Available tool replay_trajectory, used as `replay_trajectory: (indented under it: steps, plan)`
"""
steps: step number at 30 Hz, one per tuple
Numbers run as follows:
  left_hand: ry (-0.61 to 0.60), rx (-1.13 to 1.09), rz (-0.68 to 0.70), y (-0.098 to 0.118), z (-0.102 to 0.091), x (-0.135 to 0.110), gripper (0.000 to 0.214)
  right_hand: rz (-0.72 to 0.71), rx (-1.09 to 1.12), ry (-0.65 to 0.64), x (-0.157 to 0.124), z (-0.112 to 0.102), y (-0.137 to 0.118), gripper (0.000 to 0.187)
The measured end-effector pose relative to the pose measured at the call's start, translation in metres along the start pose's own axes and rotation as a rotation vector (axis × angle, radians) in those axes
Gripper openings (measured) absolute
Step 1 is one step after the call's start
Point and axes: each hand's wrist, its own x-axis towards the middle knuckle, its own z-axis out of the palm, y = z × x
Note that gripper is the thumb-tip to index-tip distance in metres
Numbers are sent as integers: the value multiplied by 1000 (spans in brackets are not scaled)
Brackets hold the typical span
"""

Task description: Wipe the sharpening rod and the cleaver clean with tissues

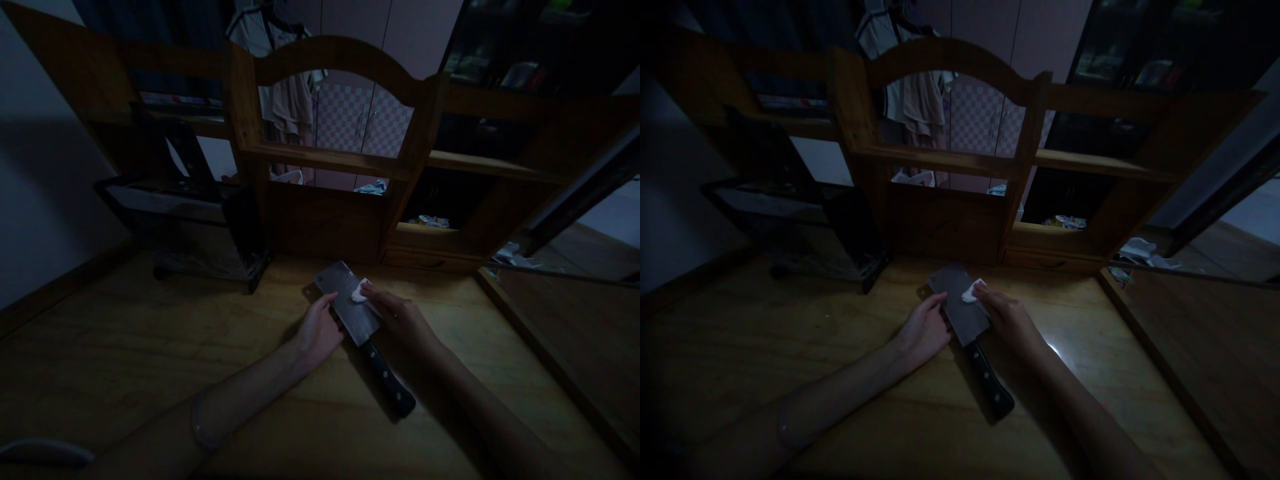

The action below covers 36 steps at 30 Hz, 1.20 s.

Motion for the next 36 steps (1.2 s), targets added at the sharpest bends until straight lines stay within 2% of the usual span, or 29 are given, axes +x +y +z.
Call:
replay_trajectory:
  steps: [4,8,14,20,24,30,36]
  plan:
    - [-3,-11,5,0,1,-1,29,58,-104,140,-1,-6,12,36]
    - [17,-14,-2,0,2,-2,25,-5,-137,210,-1,-14,2,39]
    - [-8,-28,-11,1,1,-3,25,-182,-150,32,-7,-2,-36,44]
    - [-60,9,-41,4,13,-5,23,-369,-129,-173,-6,15,-38,50]
    - [-88,26,-43,4,15,-5,26,-360,-136,-179,-4,13,-37,48]
    - [-91,-50,-25,3,9,-2,22,-306,-155,-170,-4,9,-37,50]
    - [-57,-59,-8,2,4,-1,22,-245,-129,-101,-3,4,-31,46]
